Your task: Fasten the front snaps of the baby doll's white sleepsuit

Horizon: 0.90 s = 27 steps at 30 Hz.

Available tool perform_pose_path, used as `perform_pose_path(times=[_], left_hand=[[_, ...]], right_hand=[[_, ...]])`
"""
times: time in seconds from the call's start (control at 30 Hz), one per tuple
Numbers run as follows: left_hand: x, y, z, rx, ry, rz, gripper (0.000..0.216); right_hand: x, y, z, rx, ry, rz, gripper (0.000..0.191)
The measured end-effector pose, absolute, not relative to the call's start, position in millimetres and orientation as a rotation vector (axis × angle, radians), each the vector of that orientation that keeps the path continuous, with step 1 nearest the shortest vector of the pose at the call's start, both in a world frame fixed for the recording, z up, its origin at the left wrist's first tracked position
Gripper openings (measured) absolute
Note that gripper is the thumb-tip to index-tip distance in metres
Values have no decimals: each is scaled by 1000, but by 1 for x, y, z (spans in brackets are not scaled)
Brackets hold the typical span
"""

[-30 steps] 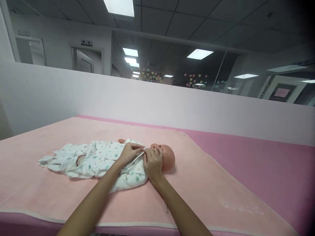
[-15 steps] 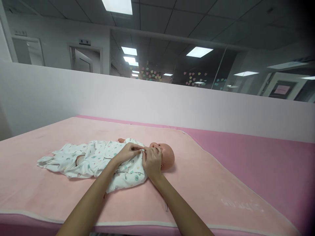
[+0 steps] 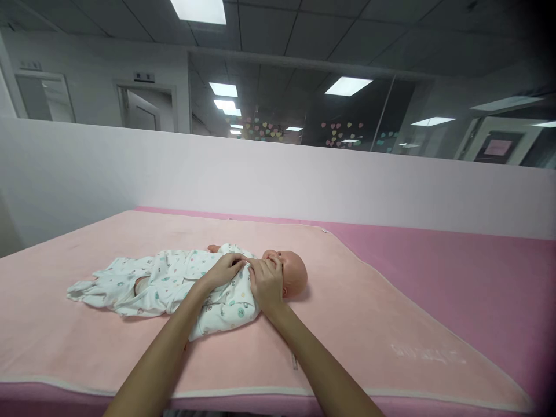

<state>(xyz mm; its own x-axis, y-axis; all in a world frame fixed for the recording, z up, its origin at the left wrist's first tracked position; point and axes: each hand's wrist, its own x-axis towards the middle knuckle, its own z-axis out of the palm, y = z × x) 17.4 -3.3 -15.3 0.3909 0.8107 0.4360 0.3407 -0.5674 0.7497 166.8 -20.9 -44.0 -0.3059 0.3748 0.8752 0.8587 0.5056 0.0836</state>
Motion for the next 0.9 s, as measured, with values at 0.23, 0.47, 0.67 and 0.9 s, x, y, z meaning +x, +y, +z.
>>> perform_pose_path(times=[0.23,0.47,0.67,0.9], left_hand=[[18,-9,-11,2052,917,1070,32],[18,-8,-11,2129,985,1080,29],[18,-6,-13,2165,1015,1138,28],[16,-6,-12,2096,1043,1106,26]], right_hand=[[169,-18,-44,-1010,-1882,-723,19],[169,-18,-44,-1013,-1889,-744,17],[169,-17,-46,-1001,-1902,-764,24],[170,-17,-47,-978,-1910,-742,29]])
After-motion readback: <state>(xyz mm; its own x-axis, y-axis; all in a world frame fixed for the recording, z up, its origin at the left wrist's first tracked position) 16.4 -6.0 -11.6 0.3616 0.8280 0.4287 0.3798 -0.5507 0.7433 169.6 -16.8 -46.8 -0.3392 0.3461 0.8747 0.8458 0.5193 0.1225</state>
